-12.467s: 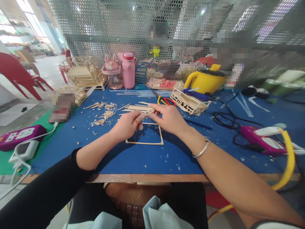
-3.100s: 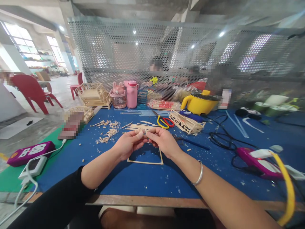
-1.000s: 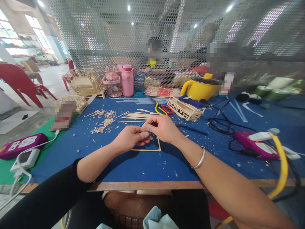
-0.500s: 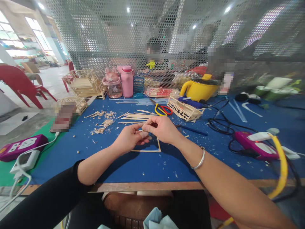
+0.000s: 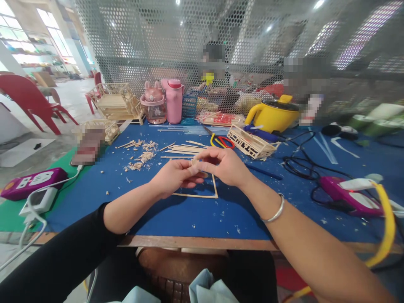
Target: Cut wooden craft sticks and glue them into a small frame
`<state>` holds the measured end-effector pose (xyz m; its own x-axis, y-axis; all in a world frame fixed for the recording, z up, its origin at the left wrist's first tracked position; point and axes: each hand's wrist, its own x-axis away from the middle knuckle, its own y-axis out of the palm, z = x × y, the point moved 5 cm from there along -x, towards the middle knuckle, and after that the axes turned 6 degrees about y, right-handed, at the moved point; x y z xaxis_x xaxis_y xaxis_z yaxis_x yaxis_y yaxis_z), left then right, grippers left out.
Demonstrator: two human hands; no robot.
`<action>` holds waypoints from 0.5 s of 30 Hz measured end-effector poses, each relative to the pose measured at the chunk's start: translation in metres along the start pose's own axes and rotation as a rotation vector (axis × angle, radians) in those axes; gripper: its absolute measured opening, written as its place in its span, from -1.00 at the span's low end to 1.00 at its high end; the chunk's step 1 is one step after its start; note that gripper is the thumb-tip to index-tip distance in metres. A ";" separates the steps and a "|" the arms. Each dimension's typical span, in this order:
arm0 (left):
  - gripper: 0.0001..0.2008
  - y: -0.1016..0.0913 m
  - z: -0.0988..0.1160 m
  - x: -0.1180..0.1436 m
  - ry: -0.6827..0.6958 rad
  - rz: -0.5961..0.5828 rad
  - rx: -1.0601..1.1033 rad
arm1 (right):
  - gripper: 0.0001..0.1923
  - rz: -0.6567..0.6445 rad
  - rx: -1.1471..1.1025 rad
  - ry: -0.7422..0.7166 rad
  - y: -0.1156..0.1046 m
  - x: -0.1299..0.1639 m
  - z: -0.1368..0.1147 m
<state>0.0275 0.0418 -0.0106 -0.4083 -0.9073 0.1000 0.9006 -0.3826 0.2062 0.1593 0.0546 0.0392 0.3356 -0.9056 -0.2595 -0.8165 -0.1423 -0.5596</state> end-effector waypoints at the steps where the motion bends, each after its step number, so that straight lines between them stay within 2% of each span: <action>1: -0.82 0.000 -0.001 0.000 -0.002 -0.003 -0.009 | -0.78 -0.011 -0.007 0.003 0.003 0.000 -0.001; 11: -0.84 0.003 0.001 0.002 -0.032 -0.023 -0.046 | -0.84 -0.099 -0.114 -0.004 0.009 0.000 0.001; 13: -0.85 0.001 0.003 0.001 -0.017 -0.018 -0.042 | -0.77 -0.104 -0.122 -0.003 0.007 0.000 0.001; 15: -0.87 -0.001 0.005 0.000 0.000 -0.001 -0.029 | -0.61 -0.050 -0.139 -0.012 -0.004 -0.001 0.001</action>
<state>0.0259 0.0429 -0.0064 -0.4091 -0.9070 0.0999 0.9042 -0.3882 0.1781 0.1628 0.0565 0.0406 0.3826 -0.8913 -0.2434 -0.8555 -0.2422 -0.4577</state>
